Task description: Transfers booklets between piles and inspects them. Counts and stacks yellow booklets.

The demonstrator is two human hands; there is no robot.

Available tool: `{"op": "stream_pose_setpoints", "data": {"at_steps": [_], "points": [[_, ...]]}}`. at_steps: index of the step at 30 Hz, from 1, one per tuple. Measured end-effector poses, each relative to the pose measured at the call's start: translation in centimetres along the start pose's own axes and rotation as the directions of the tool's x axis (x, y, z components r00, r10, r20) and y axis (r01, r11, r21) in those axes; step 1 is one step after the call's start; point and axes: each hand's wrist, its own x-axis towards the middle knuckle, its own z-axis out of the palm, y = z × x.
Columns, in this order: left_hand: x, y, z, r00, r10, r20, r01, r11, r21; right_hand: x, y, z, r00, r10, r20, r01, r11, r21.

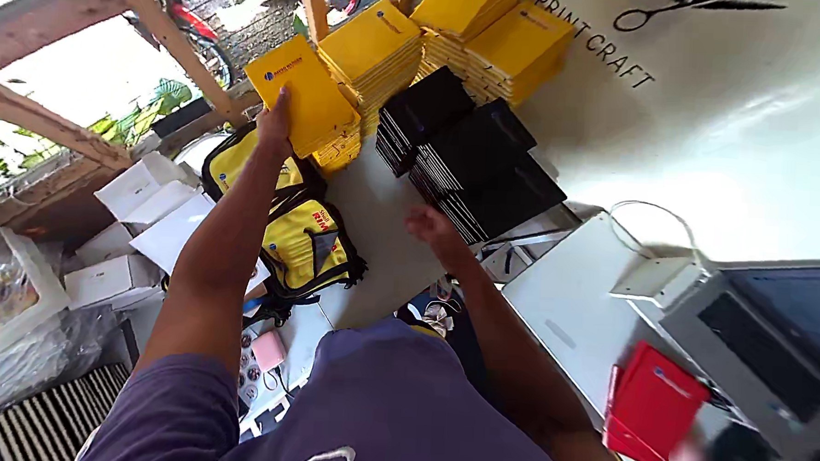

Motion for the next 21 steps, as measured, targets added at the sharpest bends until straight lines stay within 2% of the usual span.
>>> {"op": "stream_pose_setpoints", "data": {"at_steps": [4, 8, 14, 21], "points": [[2.6, -1.0, 1.8, 0.996, -0.039, -0.084, 0.046, 0.996, 0.081, -6.4, 7.0, -3.4, 0.976, 0.212, -0.054, -0.207, 0.975, 0.086], [2.6, -1.9, 2.9, 0.977, -0.064, -0.203, 0.089, 0.989, 0.115, -10.0, 11.2, -4.7, 0.937, 0.322, -0.138, -0.307, 0.944, 0.121], [2.6, -2.4, 4.3, 0.976, -0.057, -0.212, 0.076, 0.994, 0.083, -9.6, 11.2, -4.2, 0.939, 0.333, -0.080, -0.315, 0.931, 0.182], [3.8, -2.3, 4.9, 0.980, -0.065, -0.187, 0.081, 0.993, 0.083, -8.1, 11.9, -4.0, 0.955, 0.296, -0.006, -0.293, 0.945, 0.144]]}}
